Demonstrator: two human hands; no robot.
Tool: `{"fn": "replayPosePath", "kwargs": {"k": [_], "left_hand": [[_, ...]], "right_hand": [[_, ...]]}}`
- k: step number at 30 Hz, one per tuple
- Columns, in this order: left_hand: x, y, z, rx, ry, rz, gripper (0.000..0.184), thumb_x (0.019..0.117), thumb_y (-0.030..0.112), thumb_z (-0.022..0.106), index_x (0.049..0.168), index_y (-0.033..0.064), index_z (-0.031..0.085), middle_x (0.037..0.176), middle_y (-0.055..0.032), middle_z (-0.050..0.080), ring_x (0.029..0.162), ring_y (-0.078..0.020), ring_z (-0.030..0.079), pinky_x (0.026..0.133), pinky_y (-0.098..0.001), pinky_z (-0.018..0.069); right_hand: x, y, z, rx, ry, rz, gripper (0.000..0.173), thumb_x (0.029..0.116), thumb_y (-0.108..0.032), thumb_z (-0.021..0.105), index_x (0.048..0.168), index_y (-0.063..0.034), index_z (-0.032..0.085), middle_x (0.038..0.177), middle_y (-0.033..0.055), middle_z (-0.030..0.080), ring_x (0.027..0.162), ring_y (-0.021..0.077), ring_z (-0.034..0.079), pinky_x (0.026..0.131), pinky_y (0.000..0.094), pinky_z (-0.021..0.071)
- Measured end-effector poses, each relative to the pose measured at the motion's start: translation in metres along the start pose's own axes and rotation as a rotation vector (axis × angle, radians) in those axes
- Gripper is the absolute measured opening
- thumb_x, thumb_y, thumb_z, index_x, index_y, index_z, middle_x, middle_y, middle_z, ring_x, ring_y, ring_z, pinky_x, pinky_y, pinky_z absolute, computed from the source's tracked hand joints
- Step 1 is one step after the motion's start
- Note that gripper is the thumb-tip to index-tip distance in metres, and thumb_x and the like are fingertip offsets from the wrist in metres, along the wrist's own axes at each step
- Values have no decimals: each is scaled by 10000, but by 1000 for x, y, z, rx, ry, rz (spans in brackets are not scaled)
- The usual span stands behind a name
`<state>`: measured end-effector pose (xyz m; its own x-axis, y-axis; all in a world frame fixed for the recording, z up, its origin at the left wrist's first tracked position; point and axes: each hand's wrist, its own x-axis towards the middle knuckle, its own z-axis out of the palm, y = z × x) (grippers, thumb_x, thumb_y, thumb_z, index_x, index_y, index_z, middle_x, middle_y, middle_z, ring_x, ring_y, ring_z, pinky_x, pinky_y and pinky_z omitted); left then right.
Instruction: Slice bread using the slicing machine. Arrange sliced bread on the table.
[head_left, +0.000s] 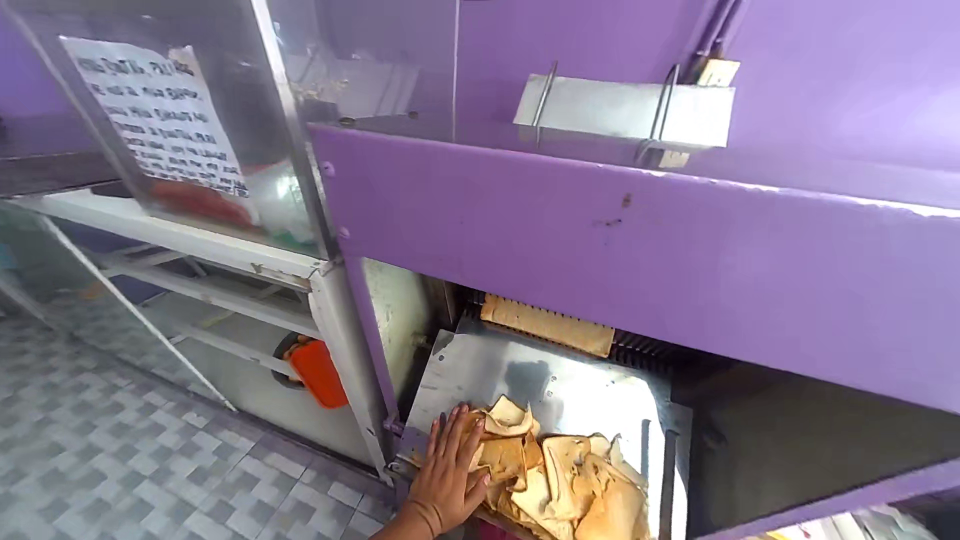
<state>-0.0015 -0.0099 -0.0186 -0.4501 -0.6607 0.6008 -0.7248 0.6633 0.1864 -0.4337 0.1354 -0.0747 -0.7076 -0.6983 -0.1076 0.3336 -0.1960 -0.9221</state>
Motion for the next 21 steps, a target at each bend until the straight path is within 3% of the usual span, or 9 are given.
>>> {"fn": "replayPosePath", "kwargs": {"k": [4, 7, 9, 11, 13, 14, 16, 18, 21], "left_hand": [[-2, -2, -5, -39, -33, 22, 834, 978, 650, 344, 1545, 43, 414, 1554, -294, 412, 1452, -444, 404, 1131, -698, 307], [0, -1, -13, -156, 2, -56, 854, 991, 668, 322, 1523, 10, 437, 1553, -317, 395, 1453, -486, 376, 1126, -747, 251], [17, 4, -26, -305, 36, -165, 831, 988, 598, 379, 1496, -56, 447, 1557, -363, 346, 1453, -552, 323, 1136, -766, 205], [46, 6, -38, -497, 114, -224, 587, 992, 410, 510, 1330, -58, 612, 1538, -355, 380, 1440, -542, 350, 1163, -684, 272], [78, 10, -57, -701, 146, -314, 280, 981, 183, 587, 993, -68, 712, 1409, -275, 566, 1358, -421, 509, 1134, -540, 410], [92, 12, -66, -765, 149, -373, 278, 998, 148, 574, 955, -86, 719, 1289, -243, 654, 1237, -343, 617, 1063, -472, 488], [117, 16, -79, -890, 118, -521, 341, 1057, 163, 493, 1087, -108, 698, 1126, -222, 680, 977, -253, 668, 892, -396, 545], [137, 14, -80, -1001, 67, -611, 381, 1062, 163, 510, 1312, -120, 556, 1319, -295, 578, 1199, -340, 608, 1031, -438, 510], [162, 13, -73, -1032, -7, -656, 694, 987, 57, 601, 1562, -73, 235, 1600, -328, 266, 1470, -422, 344, 1179, -506, 354]], "right_hand": [[-4, -20, 31, -91, 311, 54, 180, 1093, -155, 358, 1190, -74, 487, 810, -13, 626, 646, 52, 616, 567, 270, 542], [-33, -52, 36, -145, 450, -66, 346, 1104, -213, 418, 1330, 47, 448, 1068, 75, 597, 853, 67, 610, 734, 284, 531], [-70, -84, 47, -172, 548, -224, 361, 1110, -245, 387, 1212, 86, 486, 974, 65, 610, 846, 60, 611, 762, 270, 515], [-108, -115, 75, -194, 514, -458, 347, 1104, -225, 340, 934, -11, 554, 723, -55, 653, 720, 20, 665, 738, 235, 561], [-139, -132, 117, -268, 265, -640, 437, 1093, -191, 288, 834, -126, 634, 703, -149, 705, 685, -10, 684, 713, 217, 585], [-149, -136, 141, -314, 150, -645, 401, 1089, -177, 291, 895, -108, 635, 734, -143, 708, 661, -10, 668, 658, 215, 579], [-147, -134, 188, -394, -33, -579, 283, 1061, -145, 368, 1126, 30, 580, 819, -32, 678, 603, 44, 638, 567, 264, 584], [-123, -130, 225, -507, -167, -461, 408, 1027, -90, 457, 1388, 100, 447, 1025, 133, 677, 740, 160, 694, 671, 355, 615], [-82, -130, 259, -626, -258, -255, 598, 1008, -101, 578, 1538, 26, 332, 1454, 263, 502, 1231, 321, 611, 993, 448, 536]]}}
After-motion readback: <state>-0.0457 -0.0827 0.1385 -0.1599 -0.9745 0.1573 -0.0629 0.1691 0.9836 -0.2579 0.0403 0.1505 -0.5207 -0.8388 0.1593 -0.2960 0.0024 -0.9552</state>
